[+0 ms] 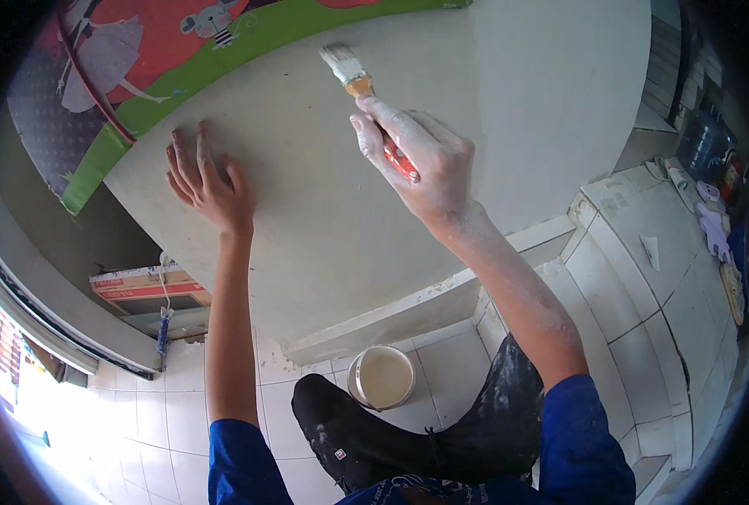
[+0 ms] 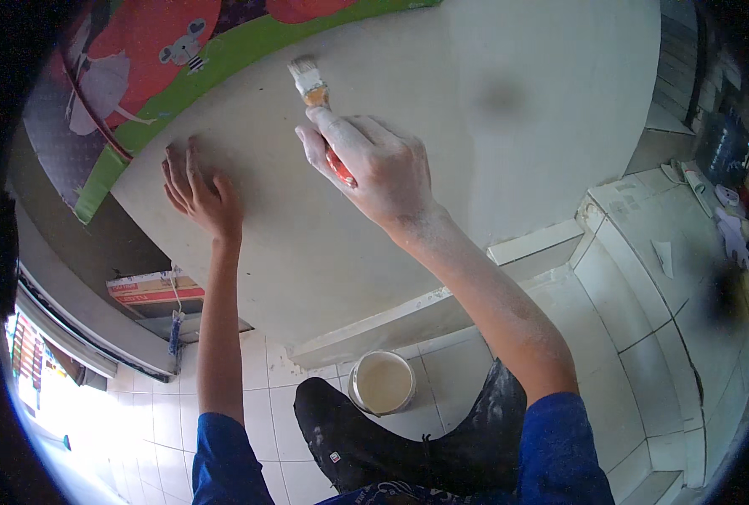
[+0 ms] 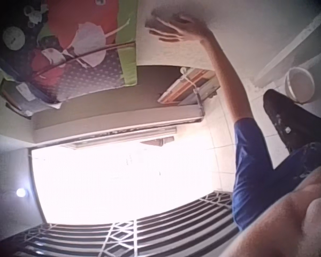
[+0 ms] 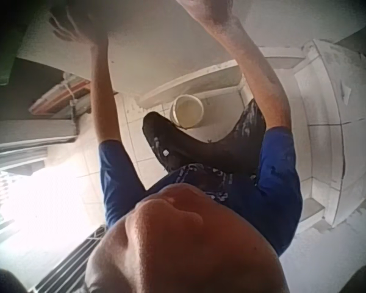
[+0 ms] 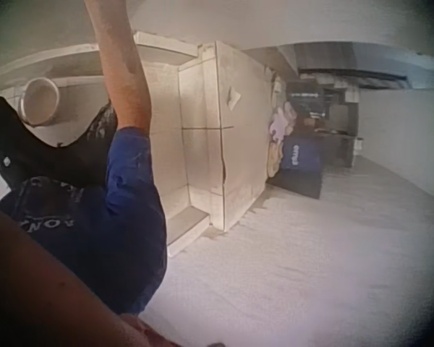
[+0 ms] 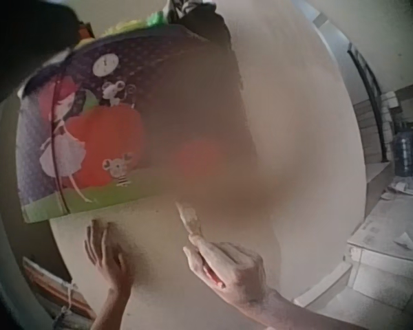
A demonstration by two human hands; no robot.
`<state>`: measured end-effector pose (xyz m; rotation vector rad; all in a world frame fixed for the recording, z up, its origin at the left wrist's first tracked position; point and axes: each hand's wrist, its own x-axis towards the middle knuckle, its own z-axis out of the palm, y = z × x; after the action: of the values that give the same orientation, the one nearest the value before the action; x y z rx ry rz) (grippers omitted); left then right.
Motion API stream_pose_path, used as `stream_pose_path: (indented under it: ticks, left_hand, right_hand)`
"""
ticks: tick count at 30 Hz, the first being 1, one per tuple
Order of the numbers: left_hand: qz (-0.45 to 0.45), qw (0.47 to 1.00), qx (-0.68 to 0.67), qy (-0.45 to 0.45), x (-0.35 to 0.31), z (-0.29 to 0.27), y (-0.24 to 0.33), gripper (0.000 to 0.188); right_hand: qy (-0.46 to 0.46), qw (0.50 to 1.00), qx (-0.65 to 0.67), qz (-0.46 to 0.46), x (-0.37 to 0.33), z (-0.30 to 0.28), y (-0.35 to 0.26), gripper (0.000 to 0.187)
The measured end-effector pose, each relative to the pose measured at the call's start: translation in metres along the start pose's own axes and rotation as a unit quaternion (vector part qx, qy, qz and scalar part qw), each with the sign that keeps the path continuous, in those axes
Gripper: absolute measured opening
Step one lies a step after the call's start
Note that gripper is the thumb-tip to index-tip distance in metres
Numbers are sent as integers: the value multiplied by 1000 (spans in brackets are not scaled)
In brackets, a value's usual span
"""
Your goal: The person paints a wall with white paint using a paintbrush, dipping the brush into a paint bucket to load it with paint.
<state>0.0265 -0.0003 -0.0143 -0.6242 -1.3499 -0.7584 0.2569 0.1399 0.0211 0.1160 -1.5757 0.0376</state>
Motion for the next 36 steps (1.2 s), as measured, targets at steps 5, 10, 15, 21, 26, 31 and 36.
stream_pose_path:
  ticks: [5,10,15,21,26,31,36]
  left_hand:
    - [13,1000,-8,6,-2,-1,1,52]
    - [20,999,29,2,0,-4,4,48]
    - [12,1000,5,5,0,-1,5,51]
    - [17,1000,15,-1,1,-3,3,49]
    - [16,1000,16,1,0,-2,4,49]
    - [18,1000,21,8,0,0,3,48]
    - [13,1000,8,4,0,-1,2,49]
  right_hand:
    - [-1,1000,-16,19,-6,13,11,13]
    - [26,1000,16,-6,-8,7,9,11]
    - [25,1000,12,15,-5,10,18,10]
    - [80,996,40,-15,-1,19,14,4]
    - [52,997,55,-26,-5,26,6,4]
    - [4,999,41,8,-8,26,8,5]
    - [50,998,39,2,-10,20,19,7]
